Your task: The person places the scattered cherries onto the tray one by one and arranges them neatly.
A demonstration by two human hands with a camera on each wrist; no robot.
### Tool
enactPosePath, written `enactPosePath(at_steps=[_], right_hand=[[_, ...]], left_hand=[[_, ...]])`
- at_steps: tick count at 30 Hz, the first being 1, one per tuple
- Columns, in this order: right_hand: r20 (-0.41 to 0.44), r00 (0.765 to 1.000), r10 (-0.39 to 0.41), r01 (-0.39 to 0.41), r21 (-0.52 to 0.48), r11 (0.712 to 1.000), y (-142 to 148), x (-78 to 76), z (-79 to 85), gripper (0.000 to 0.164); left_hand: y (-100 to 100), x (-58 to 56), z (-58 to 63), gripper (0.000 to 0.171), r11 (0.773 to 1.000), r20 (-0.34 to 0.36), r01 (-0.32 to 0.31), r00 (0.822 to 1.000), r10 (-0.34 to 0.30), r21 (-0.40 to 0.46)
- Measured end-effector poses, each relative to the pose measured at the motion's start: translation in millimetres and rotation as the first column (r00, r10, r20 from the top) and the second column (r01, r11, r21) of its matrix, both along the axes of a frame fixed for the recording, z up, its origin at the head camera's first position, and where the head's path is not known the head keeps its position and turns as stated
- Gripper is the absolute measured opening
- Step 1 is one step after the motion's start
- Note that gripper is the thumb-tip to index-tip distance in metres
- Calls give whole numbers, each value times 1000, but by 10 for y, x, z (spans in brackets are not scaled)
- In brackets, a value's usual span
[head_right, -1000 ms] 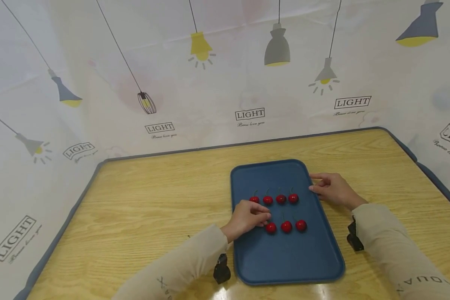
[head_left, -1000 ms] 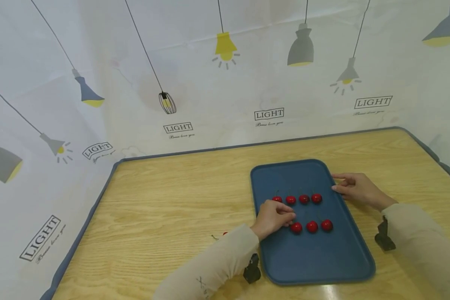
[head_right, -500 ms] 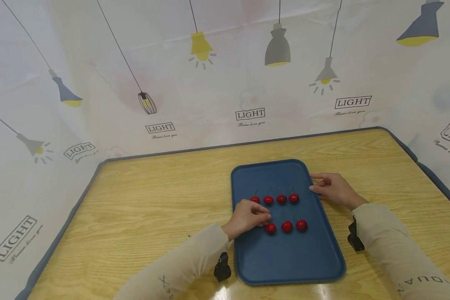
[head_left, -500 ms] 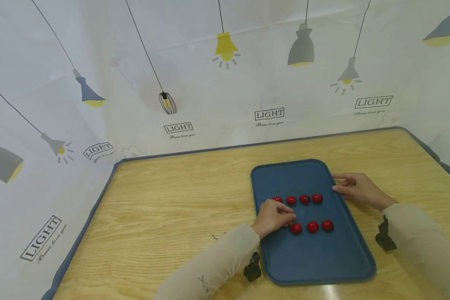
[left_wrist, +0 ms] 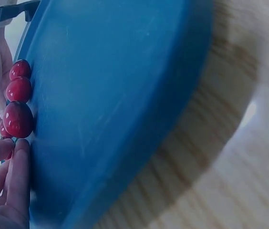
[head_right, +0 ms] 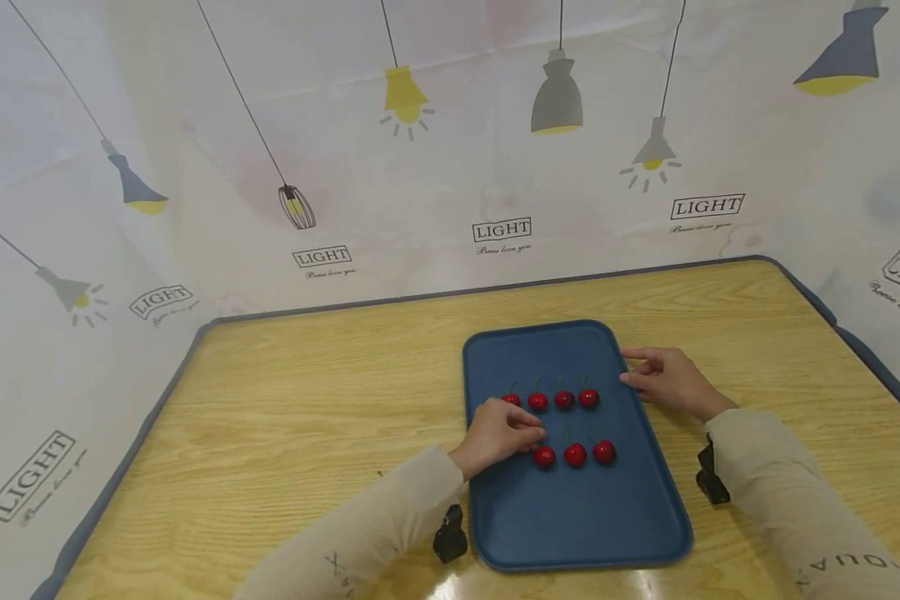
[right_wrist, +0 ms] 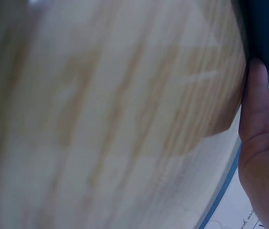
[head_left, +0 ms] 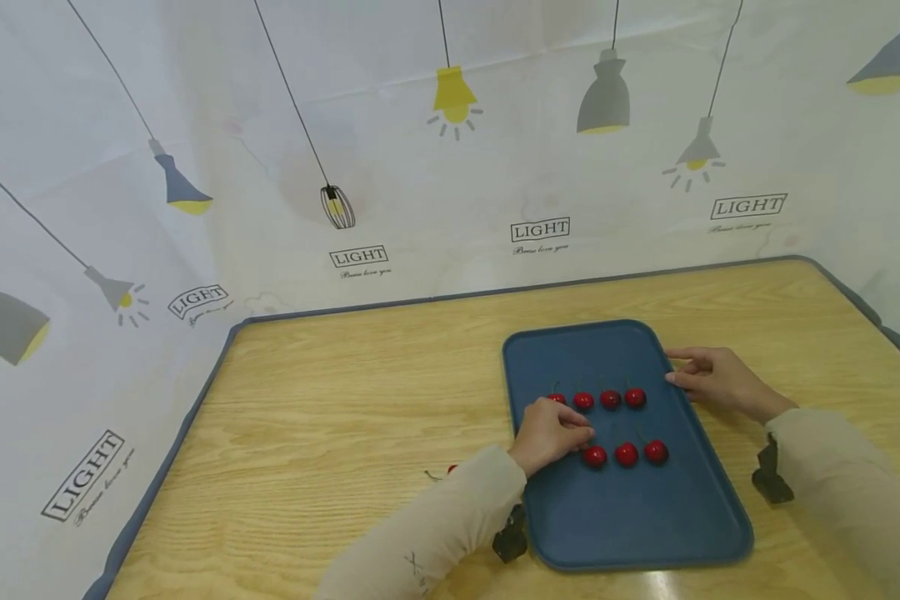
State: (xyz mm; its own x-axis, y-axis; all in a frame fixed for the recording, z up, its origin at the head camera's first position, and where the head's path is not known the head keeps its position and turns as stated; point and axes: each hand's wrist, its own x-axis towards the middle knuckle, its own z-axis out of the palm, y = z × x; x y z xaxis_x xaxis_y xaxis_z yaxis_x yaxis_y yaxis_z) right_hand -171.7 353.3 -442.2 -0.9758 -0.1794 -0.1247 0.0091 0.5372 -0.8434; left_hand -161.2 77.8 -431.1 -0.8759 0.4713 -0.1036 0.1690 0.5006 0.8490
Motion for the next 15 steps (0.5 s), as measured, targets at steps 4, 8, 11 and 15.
enactPosePath(at_steps=[4, 8, 11, 15], right_hand=[[3, 1000, -3, 3, -5, 1000, 3, -1, -2, 57], [7, 1000, -4, 4, -6, 1000, 4, -4, -8, 57], [7, 1000, -5, 5, -11, 1000, 4, -5, -4, 57], [7, 1000, -3, 3, -10, 1000, 5, -6, -3, 57]], left_hand=[[1, 10, -11, 12, 1000, 5, -7, 1000, 7, 6], [3, 12, -36, 13, 1000, 10, -12, 1000, 12, 20], [-4, 4, -56, 14, 999, 10, -3, 1000, 3, 33], [-21, 0, -61, 16, 999, 9, 9, 1000, -9, 42]])
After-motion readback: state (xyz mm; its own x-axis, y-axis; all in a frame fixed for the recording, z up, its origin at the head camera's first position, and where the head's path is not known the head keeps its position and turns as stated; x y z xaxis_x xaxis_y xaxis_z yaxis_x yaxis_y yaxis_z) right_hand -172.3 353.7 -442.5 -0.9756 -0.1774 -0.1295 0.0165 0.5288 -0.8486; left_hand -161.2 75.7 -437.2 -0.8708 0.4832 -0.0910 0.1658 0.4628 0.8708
